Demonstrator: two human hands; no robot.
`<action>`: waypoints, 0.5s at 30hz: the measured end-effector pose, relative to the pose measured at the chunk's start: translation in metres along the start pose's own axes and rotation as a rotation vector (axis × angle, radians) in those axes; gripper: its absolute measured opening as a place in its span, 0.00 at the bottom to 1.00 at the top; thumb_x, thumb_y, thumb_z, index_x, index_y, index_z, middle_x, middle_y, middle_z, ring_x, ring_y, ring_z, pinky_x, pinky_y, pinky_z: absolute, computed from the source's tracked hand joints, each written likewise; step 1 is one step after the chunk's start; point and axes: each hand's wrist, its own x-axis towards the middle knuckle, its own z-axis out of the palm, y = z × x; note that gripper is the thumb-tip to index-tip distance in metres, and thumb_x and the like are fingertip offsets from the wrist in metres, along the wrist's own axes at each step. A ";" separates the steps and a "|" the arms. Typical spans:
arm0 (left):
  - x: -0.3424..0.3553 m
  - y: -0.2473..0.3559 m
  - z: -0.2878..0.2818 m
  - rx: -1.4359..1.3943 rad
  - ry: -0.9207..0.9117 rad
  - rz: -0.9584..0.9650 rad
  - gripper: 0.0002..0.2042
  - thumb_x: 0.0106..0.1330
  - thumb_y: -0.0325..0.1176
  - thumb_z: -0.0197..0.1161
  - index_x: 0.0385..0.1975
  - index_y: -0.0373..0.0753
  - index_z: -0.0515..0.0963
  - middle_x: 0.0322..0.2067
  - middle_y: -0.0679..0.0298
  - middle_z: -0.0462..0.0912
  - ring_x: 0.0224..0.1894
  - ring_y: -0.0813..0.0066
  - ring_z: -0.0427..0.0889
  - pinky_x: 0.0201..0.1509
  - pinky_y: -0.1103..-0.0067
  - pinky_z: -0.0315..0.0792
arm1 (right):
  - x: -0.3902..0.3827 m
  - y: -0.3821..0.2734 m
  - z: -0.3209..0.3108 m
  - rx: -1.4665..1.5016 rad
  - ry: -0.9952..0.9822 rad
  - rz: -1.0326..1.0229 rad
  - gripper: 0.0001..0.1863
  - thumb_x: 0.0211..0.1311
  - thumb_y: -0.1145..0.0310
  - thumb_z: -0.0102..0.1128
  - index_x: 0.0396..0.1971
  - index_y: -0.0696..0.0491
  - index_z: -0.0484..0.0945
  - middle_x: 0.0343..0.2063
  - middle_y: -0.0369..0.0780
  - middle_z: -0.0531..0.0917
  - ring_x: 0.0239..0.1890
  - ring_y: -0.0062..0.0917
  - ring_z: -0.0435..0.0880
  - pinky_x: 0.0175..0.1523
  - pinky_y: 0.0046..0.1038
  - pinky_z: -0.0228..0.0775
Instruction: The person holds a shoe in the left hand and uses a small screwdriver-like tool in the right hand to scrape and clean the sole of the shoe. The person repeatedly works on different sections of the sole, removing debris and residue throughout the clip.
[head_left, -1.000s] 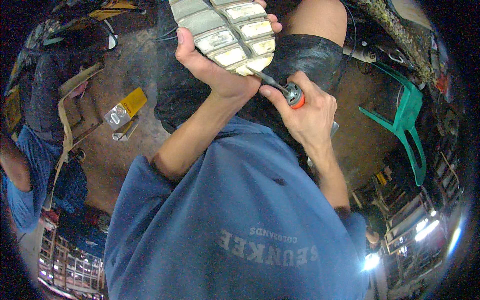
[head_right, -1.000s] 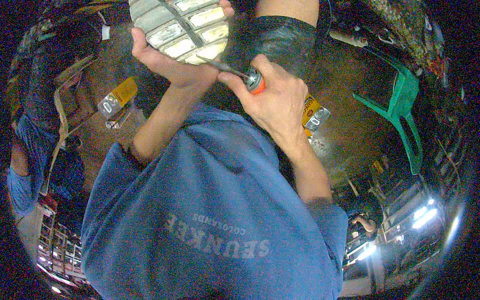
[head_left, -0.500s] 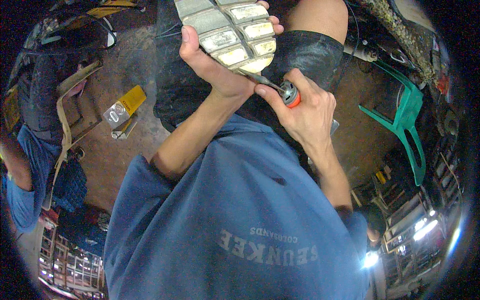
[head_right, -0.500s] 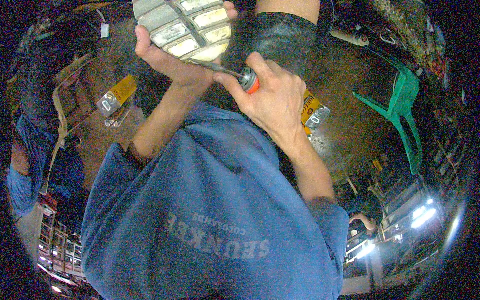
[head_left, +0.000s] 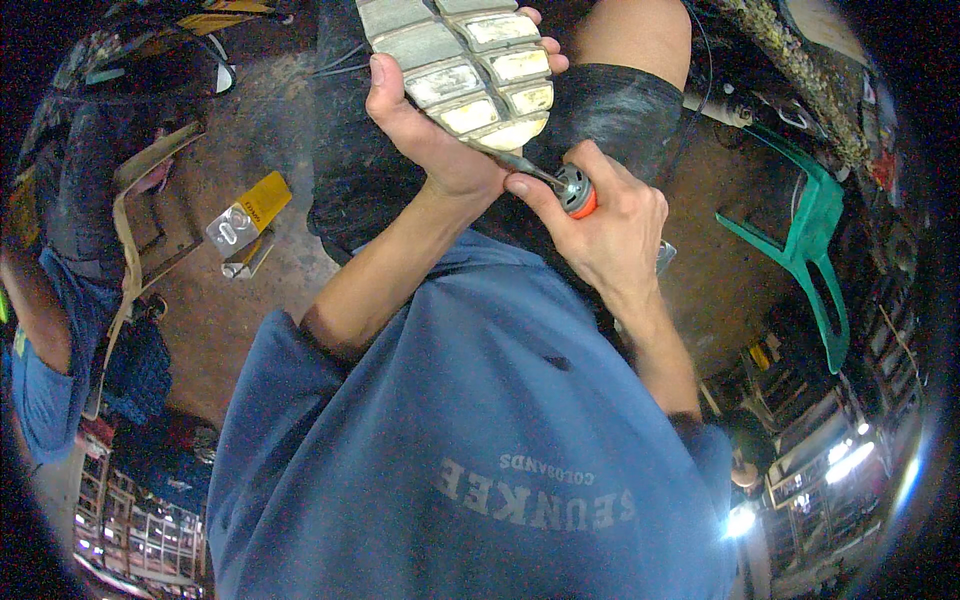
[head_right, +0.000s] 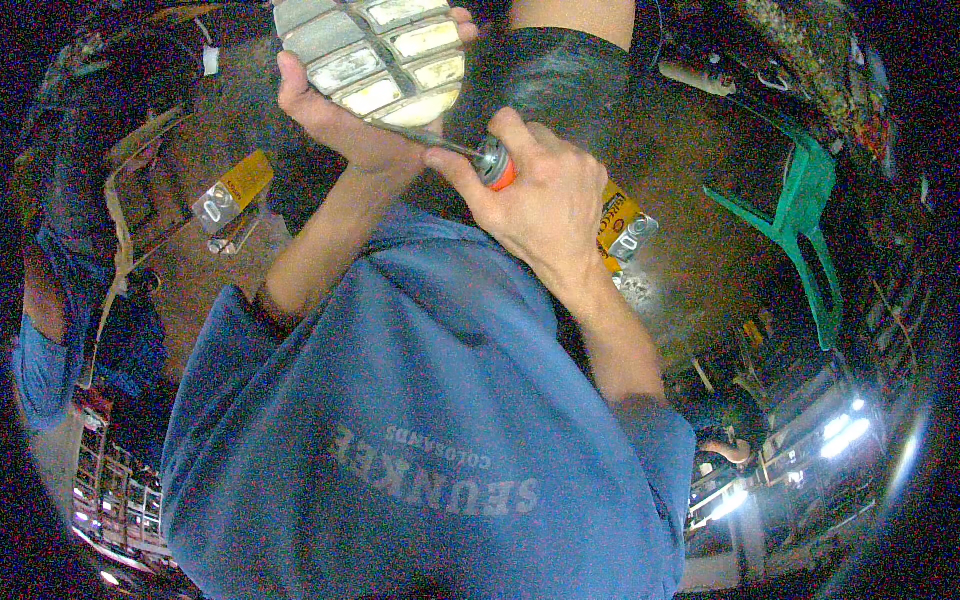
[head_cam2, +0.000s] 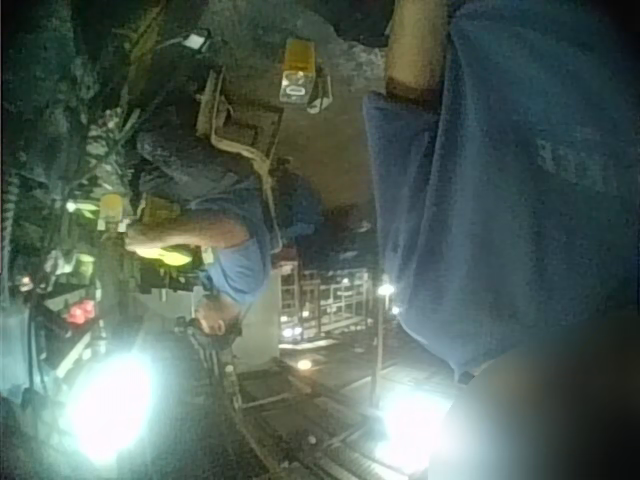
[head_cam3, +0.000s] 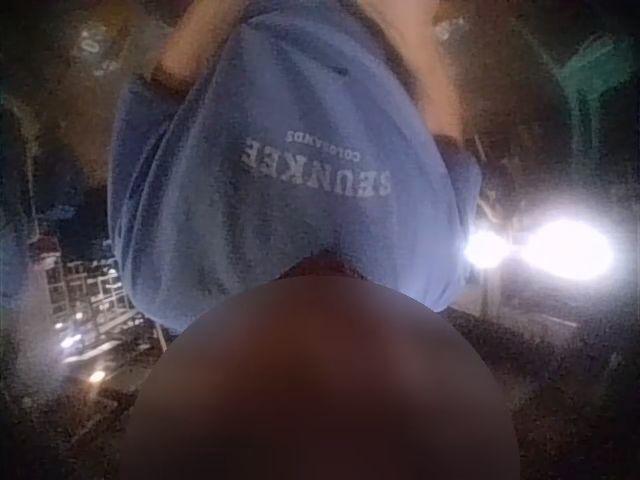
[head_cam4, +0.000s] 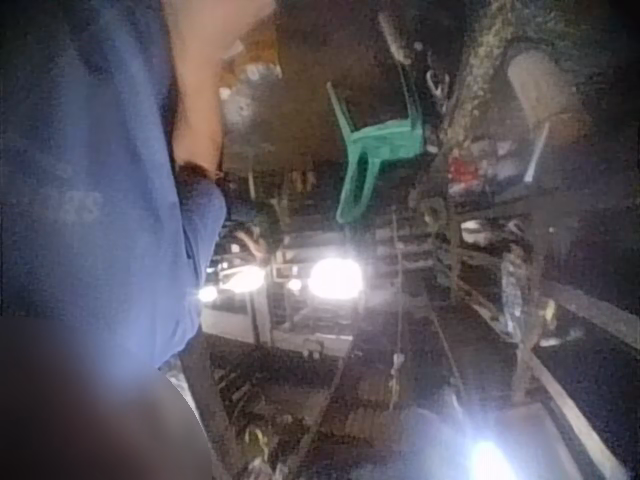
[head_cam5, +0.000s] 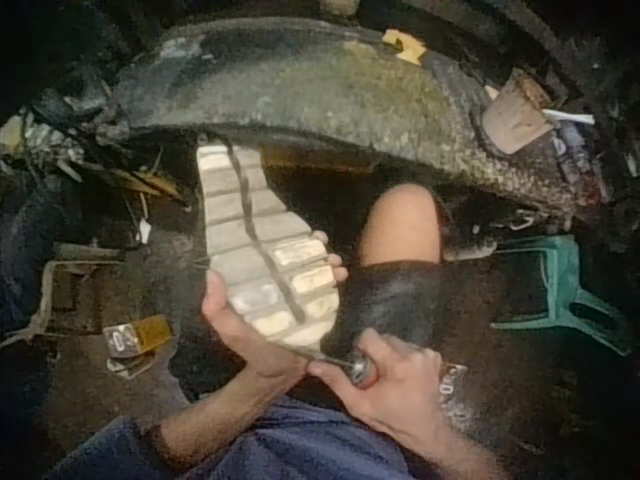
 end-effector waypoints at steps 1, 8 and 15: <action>0.000 0.000 0.000 0.000 0.002 0.000 0.49 0.75 0.73 0.41 0.71 0.25 0.70 0.55 0.36 0.85 0.49 0.42 0.90 0.54 0.53 0.87 | 0.000 0.000 0.000 -0.005 -0.015 0.006 0.29 0.58 0.39 0.83 0.33 0.52 0.83 0.23 0.45 0.87 0.26 0.43 0.90 0.32 0.42 0.78; 0.001 0.002 0.002 -0.019 0.004 -0.008 0.50 0.75 0.74 0.40 0.71 0.25 0.70 0.55 0.36 0.85 0.50 0.42 0.90 0.54 0.53 0.87 | -0.002 0.003 -0.001 -0.003 -0.012 -0.013 0.29 0.59 0.39 0.82 0.33 0.52 0.82 0.23 0.45 0.86 0.26 0.42 0.89 0.32 0.42 0.78; 0.001 -0.001 -0.001 -0.068 -0.009 -0.024 0.49 0.75 0.74 0.40 0.71 0.27 0.70 0.55 0.38 0.85 0.50 0.44 0.90 0.55 0.54 0.87 | -0.001 0.007 -0.004 -0.011 -0.030 0.012 0.30 0.59 0.38 0.82 0.33 0.52 0.83 0.22 0.45 0.86 0.25 0.43 0.89 0.32 0.43 0.78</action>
